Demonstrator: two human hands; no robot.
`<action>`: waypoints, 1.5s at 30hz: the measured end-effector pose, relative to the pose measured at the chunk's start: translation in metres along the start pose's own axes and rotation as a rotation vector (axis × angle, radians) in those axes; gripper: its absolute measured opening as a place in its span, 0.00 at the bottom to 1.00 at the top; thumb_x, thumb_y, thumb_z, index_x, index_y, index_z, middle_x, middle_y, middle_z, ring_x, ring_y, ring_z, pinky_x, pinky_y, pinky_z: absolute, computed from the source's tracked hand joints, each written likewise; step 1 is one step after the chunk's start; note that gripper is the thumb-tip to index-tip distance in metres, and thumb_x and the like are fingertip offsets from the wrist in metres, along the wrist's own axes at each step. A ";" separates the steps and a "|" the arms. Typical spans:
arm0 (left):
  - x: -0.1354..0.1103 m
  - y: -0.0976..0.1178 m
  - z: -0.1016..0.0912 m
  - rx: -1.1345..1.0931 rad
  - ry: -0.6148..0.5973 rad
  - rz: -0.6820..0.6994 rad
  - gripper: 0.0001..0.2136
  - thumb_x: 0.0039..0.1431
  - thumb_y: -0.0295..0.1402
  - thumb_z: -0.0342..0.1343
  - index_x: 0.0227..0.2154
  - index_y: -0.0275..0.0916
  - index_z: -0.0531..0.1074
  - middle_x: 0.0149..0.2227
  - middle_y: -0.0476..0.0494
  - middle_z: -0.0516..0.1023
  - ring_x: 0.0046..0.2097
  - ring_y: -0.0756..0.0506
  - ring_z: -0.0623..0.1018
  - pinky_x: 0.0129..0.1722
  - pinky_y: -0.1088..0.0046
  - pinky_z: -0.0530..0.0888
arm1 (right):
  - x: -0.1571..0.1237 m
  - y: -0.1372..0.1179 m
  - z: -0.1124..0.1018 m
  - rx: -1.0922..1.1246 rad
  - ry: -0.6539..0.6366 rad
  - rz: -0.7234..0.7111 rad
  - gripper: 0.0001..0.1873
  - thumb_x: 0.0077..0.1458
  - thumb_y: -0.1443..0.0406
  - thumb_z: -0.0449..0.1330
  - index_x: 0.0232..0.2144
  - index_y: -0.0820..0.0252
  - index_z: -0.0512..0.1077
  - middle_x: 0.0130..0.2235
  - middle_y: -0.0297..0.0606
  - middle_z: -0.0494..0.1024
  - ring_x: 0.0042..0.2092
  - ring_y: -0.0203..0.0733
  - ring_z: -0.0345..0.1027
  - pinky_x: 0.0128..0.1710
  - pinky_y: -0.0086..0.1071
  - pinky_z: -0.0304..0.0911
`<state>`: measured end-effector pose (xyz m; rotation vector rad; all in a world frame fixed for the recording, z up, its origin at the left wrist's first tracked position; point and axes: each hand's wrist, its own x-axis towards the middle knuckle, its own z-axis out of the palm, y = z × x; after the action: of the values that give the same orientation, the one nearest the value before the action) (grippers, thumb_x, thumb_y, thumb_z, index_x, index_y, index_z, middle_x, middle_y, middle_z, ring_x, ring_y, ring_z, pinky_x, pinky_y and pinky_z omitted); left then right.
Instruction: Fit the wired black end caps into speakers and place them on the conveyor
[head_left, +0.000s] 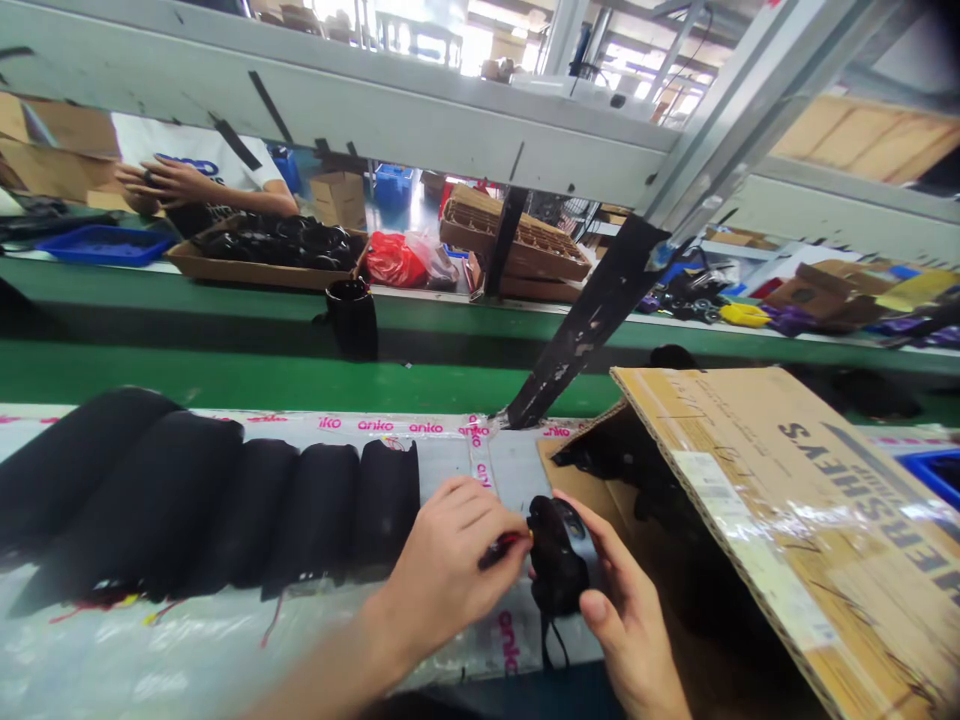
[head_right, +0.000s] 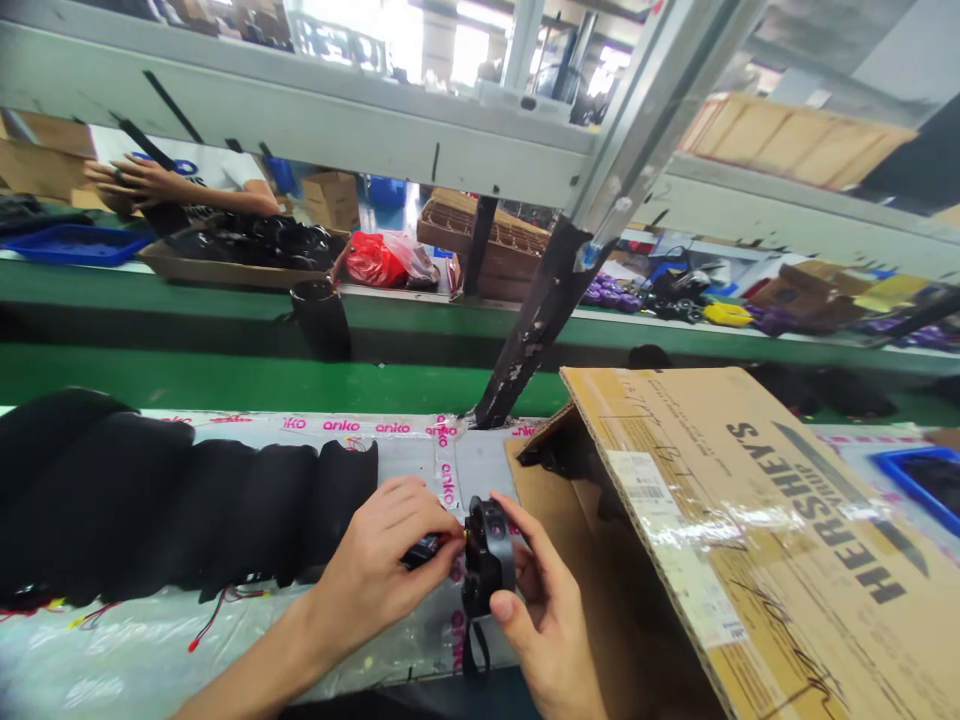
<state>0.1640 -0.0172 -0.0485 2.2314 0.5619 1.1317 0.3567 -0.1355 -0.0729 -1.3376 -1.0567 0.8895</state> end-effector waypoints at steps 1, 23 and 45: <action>-0.001 0.000 -0.001 -0.019 -0.015 0.015 0.04 0.70 0.25 0.61 0.39 0.39 0.77 0.33 0.48 0.83 0.37 0.45 0.80 0.48 0.62 0.75 | 0.000 0.000 0.001 0.013 0.001 0.009 0.43 0.55 0.38 0.71 0.66 0.48 0.75 0.67 0.47 0.79 0.62 0.62 0.80 0.60 0.45 0.78; -0.031 -0.010 -0.018 -0.593 0.005 -0.462 0.21 0.79 0.50 0.48 0.55 0.42 0.78 0.58 0.39 0.82 0.61 0.38 0.79 0.66 0.63 0.72 | 0.011 -0.036 0.077 -0.528 0.035 -0.249 0.47 0.48 0.46 0.80 0.65 0.49 0.69 0.57 0.46 0.84 0.52 0.61 0.84 0.48 0.46 0.83; -0.070 -0.010 0.019 -0.496 0.389 -0.685 0.20 0.78 0.52 0.49 0.53 0.44 0.77 0.63 0.39 0.81 0.67 0.37 0.77 0.68 0.58 0.73 | -0.024 0.030 0.074 0.023 0.238 0.020 0.18 0.68 0.56 0.67 0.57 0.50 0.83 0.60 0.46 0.85 0.63 0.58 0.79 0.65 0.49 0.75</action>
<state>0.1397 -0.0567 -0.1045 1.2494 0.9810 1.1594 0.2818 -0.1331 -0.1090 -1.3984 -0.8478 0.7344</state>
